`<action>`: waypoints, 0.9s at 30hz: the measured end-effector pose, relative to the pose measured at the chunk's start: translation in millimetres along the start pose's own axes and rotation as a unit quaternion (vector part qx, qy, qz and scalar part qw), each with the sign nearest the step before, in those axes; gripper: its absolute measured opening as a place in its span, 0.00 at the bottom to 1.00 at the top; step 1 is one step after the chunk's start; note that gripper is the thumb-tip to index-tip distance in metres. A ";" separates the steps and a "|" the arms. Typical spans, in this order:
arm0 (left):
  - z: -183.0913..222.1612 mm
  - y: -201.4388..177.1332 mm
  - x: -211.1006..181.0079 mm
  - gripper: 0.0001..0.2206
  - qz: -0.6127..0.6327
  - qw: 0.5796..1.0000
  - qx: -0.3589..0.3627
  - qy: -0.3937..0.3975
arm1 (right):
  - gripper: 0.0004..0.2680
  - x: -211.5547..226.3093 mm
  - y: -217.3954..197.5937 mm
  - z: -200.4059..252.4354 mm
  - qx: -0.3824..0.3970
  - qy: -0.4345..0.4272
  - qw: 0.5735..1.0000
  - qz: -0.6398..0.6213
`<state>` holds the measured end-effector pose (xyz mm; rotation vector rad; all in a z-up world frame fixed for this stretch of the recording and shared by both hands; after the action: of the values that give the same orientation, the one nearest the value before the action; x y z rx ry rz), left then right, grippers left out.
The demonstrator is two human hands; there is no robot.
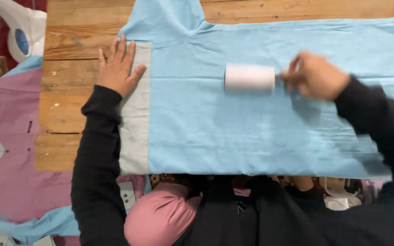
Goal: The person cleans a light blue shirt on a wooden table. Using a lint roller, the person repeatedly rolls it over the sleeves and front of the shirt, then flips and unfolds different parts of the garment to continue cleaning with the roller.
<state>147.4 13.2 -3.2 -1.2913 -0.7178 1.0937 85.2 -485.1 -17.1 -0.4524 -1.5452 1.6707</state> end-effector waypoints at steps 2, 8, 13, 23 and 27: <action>1.2 -1.4 -2.4 0.39 0.004 1.000 0.003 0.004 | 0.16 46.0 -6.1 50.6 0.017 -0.008 1.000 -0.021; 4.8 -5.3 -7.8 0.39 0.017 1.000 0.012 -0.007 | 0.14 38.0 5.3 128.0 0.085 0.085 0.992 -0.039; 8.2 -6.8 -11.2 0.40 0.026 0.999 0.026 -0.019 | 0.18 -83.2 0.7 63.1 -0.074 0.068 0.993 0.053; 2.8 -9.2 -5.2 0.38 0.016 1.000 0.019 -0.011 | 0.15 -85.0 -25.6 58.5 -0.065 0.019 0.995 0.073; 4.7 -7.1 -4.8 0.36 0.020 0.999 0.028 -0.021 | 0.15 -21.2 -2.7 156.4 0.104 0.021 0.994 0.017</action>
<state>143.1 11.1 5.3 -1.2432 -0.6902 1.1673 -14.1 -604.8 10.0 -0.4014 -1.3227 1.8144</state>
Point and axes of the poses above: each hand's wrist, its own z-axis away from the middle knuckle, its own y-axis out of the palm, x = y × z, the point moved 10 cm from there along -z, towards the middle knuckle, and after that the axes turned 10 degrees about x, right-handed, at the moved point
